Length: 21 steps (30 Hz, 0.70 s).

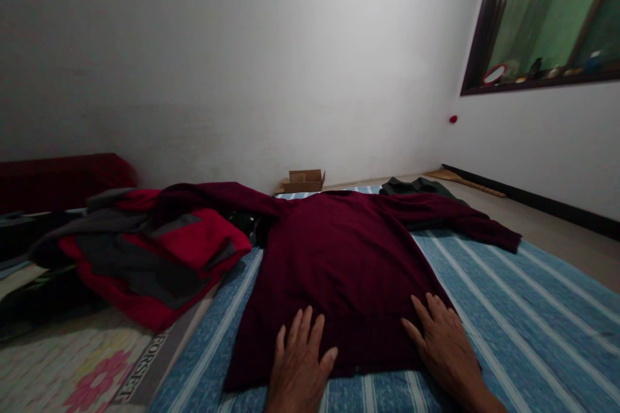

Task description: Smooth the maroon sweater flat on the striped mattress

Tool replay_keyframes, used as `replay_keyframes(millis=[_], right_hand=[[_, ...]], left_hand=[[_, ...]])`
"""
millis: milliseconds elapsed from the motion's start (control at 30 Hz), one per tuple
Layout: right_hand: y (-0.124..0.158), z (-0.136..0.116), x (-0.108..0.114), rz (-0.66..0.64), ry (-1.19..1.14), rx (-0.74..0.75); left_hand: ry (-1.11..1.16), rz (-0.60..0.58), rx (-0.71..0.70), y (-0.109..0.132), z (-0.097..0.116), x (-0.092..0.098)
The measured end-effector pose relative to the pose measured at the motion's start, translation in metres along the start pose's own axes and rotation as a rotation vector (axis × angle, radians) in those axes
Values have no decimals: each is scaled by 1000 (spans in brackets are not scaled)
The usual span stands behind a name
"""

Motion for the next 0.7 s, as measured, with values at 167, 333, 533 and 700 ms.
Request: replay_keyframes(millis=[167, 333, 533, 700], right_hand=[[0, 0, 0, 15, -15, 9], [-3, -1, 4, -2, 1, -12], [-4, -3, 9, -27, 17, -28], [-4, -5, 14, -43, -7, -36]], left_hand=[[3, 37, -11, 0, 0, -2], [-9, 55, -26, 1, -2, -4], [-23, 33, -18, -1, 0, -2], [-16, -28, -7, -3, 3, 8]])
Point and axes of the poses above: each hand's wrist, its own y-axis away from the middle knuckle, its own x-axis out of the back of the hand, z = x × y, the point moved 3 cm from there along -y, towards the middle knuckle, and after that the axes turned 2 degrees about z, right-handed, at the moved point
